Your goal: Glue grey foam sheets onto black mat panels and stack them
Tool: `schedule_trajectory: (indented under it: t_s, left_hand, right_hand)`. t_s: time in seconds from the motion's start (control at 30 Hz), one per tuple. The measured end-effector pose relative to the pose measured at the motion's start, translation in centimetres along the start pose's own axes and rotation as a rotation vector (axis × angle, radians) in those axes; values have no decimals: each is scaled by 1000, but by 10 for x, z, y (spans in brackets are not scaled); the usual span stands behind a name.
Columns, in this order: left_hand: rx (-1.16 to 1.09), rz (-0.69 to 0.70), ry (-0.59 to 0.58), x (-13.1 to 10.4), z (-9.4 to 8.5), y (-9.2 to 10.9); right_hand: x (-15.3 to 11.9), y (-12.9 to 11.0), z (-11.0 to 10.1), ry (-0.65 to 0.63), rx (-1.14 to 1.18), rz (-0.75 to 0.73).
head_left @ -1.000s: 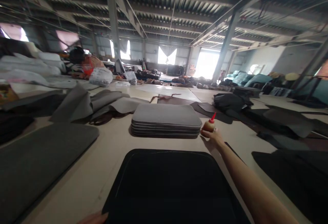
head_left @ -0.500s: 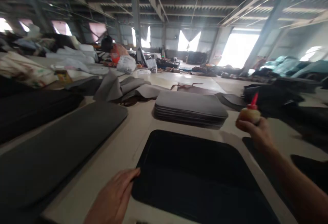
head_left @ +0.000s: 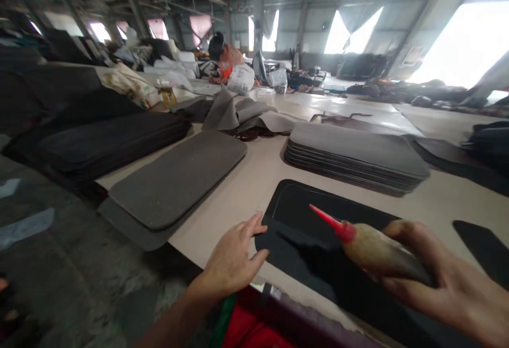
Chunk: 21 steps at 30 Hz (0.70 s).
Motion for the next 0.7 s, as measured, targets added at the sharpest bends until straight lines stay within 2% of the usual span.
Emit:
schedule_trajectory:
  t_s: [0.07,0.1,0.27,0.43,0.7]
  left_hand:
    - [4,4,-3,0,-1,0]
    - [7,9,-7,0,-1,0]
    - [23,19,-5,1,0,-1]
    - [15,11,4,1,1,-1]
    - [13,-21,-8,3,1,-1]
  right_hand:
    - [10,-22,5,-163,156,22]
    - [15,-32,7,-206,230,26]
    - [32,-64,24,-216,330,-46]
    - [35,-74,42,-229,302,-115]
    - [48,-78,53,-208,280,-225]
Point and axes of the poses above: each hand's wrist, its own x-axis towards the middle knuckle, its own z-axis out of the palm, y = z × x, the point moved 1 cm from there along x, towards the middle knuckle, and after that the axes turned 14 degrees about -z, right-handed, at the moved point
